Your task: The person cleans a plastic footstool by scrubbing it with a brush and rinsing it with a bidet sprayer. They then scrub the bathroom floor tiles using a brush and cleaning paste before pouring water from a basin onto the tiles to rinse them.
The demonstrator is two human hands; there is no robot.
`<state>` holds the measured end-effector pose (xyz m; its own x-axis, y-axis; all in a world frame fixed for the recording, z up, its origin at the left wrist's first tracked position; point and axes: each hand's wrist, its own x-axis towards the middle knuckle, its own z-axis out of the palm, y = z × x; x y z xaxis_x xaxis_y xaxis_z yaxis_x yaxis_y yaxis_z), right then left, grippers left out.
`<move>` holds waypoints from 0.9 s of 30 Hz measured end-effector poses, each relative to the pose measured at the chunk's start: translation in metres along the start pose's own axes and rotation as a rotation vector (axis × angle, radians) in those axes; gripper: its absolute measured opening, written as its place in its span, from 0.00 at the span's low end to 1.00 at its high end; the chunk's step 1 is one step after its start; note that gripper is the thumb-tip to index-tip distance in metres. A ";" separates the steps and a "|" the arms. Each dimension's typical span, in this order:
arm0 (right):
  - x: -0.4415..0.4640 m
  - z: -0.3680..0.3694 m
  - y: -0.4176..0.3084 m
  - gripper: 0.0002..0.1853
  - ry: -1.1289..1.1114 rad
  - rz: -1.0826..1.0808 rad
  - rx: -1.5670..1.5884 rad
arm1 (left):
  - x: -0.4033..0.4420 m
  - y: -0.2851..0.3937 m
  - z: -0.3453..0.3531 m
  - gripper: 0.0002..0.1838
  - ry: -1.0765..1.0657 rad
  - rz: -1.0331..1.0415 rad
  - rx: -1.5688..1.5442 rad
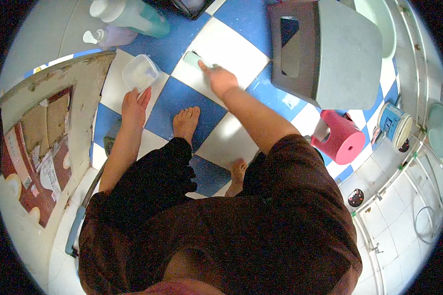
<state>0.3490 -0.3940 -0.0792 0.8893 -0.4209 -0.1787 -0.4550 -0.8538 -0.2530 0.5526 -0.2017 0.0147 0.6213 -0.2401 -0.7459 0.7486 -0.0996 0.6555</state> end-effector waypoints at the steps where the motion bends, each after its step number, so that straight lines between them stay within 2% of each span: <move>1: 0.008 -0.013 0.010 0.32 -0.129 0.203 0.107 | 0.002 0.003 0.006 0.12 0.006 -0.006 -0.001; 3: 0.051 -0.056 0.049 0.28 -0.390 0.605 0.322 | 0.005 0.004 0.010 0.14 -0.018 -0.001 -0.008; 5: 0.087 -0.079 0.072 0.25 -0.734 0.678 0.675 | 0.009 0.005 0.013 0.18 -0.091 0.022 -0.021; 7: 0.044 -0.039 -0.005 0.24 -0.353 0.274 0.186 | 0.011 0.004 0.019 0.16 -0.079 0.014 -0.018; 10: 0.035 -0.024 -0.001 0.24 -0.316 0.155 0.110 | 0.012 0.003 0.020 0.14 -0.091 0.029 -0.018; 11: 0.048 -0.051 0.014 0.24 -0.355 0.327 0.263 | 0.011 0.002 0.018 0.14 -0.099 0.035 -0.017; 15: 0.053 -0.050 0.020 0.30 -0.344 0.552 0.367 | 0.015 0.002 0.024 0.13 -0.089 0.025 -0.010; 17: -0.005 0.011 -0.008 0.31 0.108 -0.030 0.005 | 0.013 0.002 0.027 0.13 -0.069 0.011 -0.015; 20: 0.003 -0.037 0.015 0.28 -0.365 0.243 0.218 | 0.023 0.001 0.024 0.14 -0.124 0.020 -0.017; 21: 0.021 -0.044 0.038 0.27 -0.471 0.548 0.380 | 0.026 -0.001 0.022 0.14 -0.127 0.010 -0.024; 23: 0.026 -0.087 0.041 0.27 -0.340 0.732 0.516 | 0.031 -0.002 0.023 0.15 -0.137 0.001 -0.042; 25: 0.014 -0.037 0.017 0.27 -0.377 0.449 0.318 | 0.033 -0.002 0.027 0.17 -0.102 0.000 -0.027; 26: -0.016 0.005 0.012 0.26 -0.055 0.028 0.024 | 0.033 -0.003 0.028 0.17 -0.084 -0.007 -0.015; 27: -0.015 -0.001 0.015 0.26 -0.179 0.120 0.105 | 0.033 -0.003 0.029 0.18 -0.089 -0.002 -0.013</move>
<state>0.3291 -0.4013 -0.0792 0.8105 -0.4484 -0.3769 -0.5676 -0.7604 -0.3157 0.5640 -0.2372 -0.0086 0.5969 -0.3245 -0.7337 0.7532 -0.0882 0.6518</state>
